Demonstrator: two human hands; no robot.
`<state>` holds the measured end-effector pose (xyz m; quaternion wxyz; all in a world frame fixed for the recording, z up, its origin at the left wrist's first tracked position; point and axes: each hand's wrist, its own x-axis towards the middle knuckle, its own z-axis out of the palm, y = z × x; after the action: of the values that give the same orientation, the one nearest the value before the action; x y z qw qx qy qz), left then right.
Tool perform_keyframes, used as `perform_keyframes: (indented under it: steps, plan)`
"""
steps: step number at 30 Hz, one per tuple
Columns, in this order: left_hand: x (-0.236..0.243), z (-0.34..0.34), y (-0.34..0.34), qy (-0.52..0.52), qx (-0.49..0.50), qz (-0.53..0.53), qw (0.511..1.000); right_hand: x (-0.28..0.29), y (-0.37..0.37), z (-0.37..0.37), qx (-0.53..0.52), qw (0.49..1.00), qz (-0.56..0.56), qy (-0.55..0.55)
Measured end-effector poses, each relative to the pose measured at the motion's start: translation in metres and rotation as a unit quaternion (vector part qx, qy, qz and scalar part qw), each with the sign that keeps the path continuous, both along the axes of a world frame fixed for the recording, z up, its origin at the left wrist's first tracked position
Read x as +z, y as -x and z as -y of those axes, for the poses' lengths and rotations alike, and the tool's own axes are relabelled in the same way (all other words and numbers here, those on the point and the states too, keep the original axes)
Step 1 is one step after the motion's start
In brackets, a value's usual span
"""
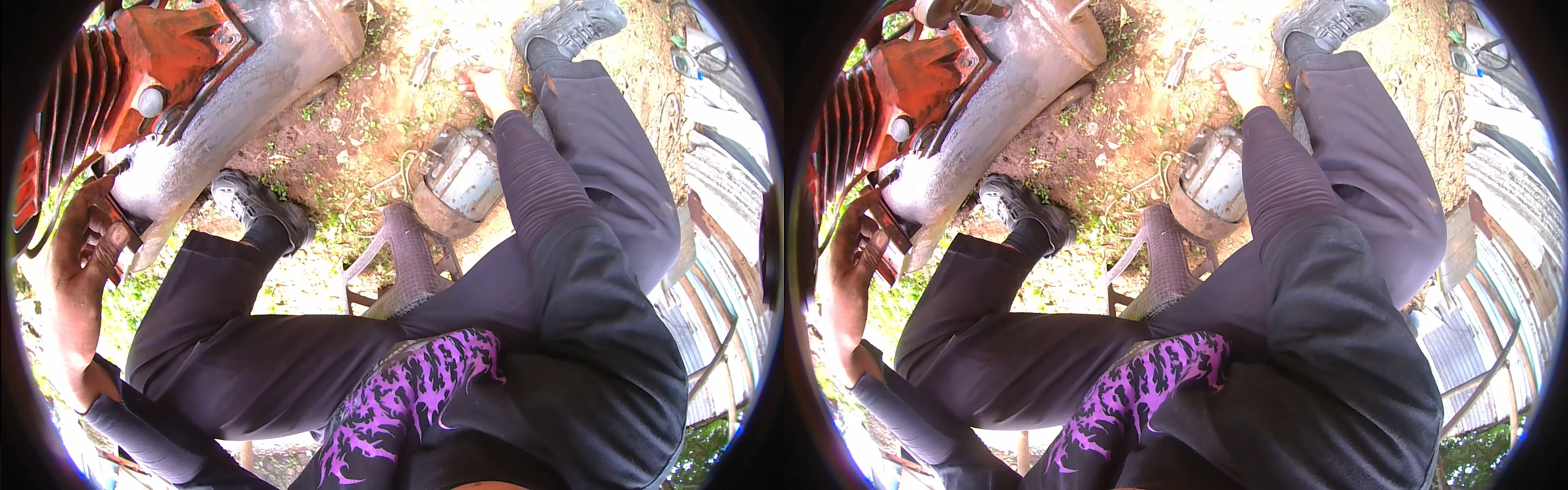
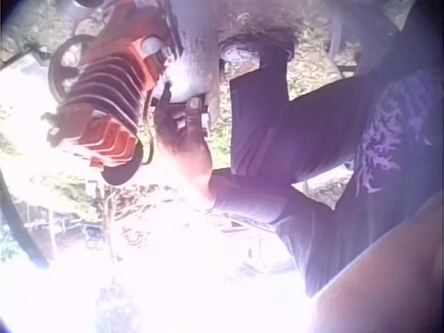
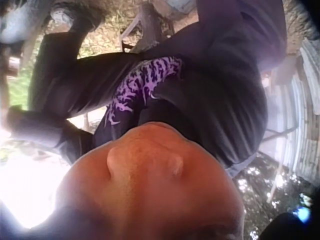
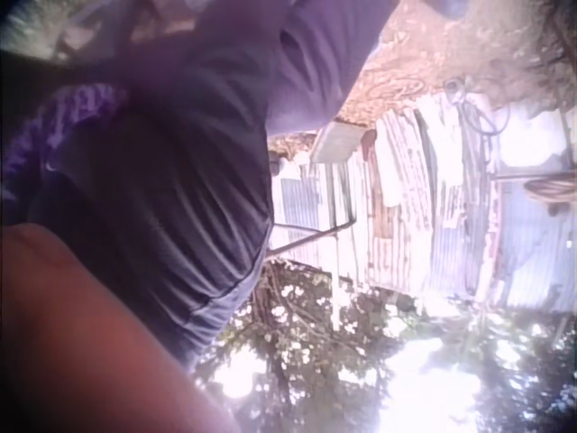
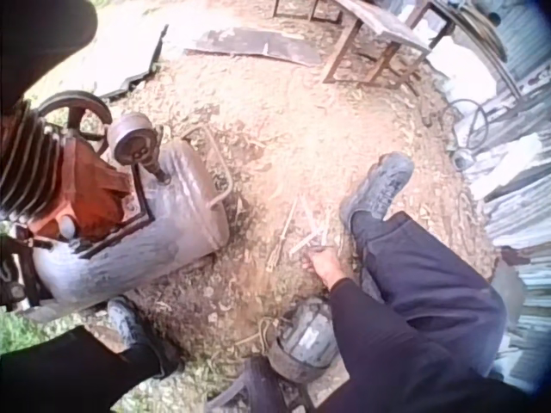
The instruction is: The person removes a nut from a motor using a wrench, picks up small parts from the ground and their lap, and handles the red motor head.
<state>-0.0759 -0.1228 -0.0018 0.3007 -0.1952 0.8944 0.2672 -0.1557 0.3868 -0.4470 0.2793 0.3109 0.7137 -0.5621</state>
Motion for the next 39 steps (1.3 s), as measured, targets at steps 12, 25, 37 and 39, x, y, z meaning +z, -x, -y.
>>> perform_keyframes:
  steps: [12, 25, 37, 39]
  plan:
    - [0.001, -0.009, 0.006, 0.004, -0.018, 0.002, 1.000, -0.001, -0.018, 0.037, 0.181, 0.978, -0.080, -0.071]
    - [0.001, -0.014, 0.016, 0.006, -0.039, 0.006, 0.999, -0.003, -0.034, 0.014, 0.554, 0.792, 0.073, -0.246]
    - [0.001, -0.013, 0.016, -0.025, 0.018, 0.031, 0.999, -0.009, -0.039, 0.037, 0.458, 0.853, -0.027, -0.250]
    - [0.008, -0.020, 0.017, -0.003, 0.058, 0.049, 0.997, -0.041, -0.033, 0.044, 0.509, 0.824, -0.056, -0.242]
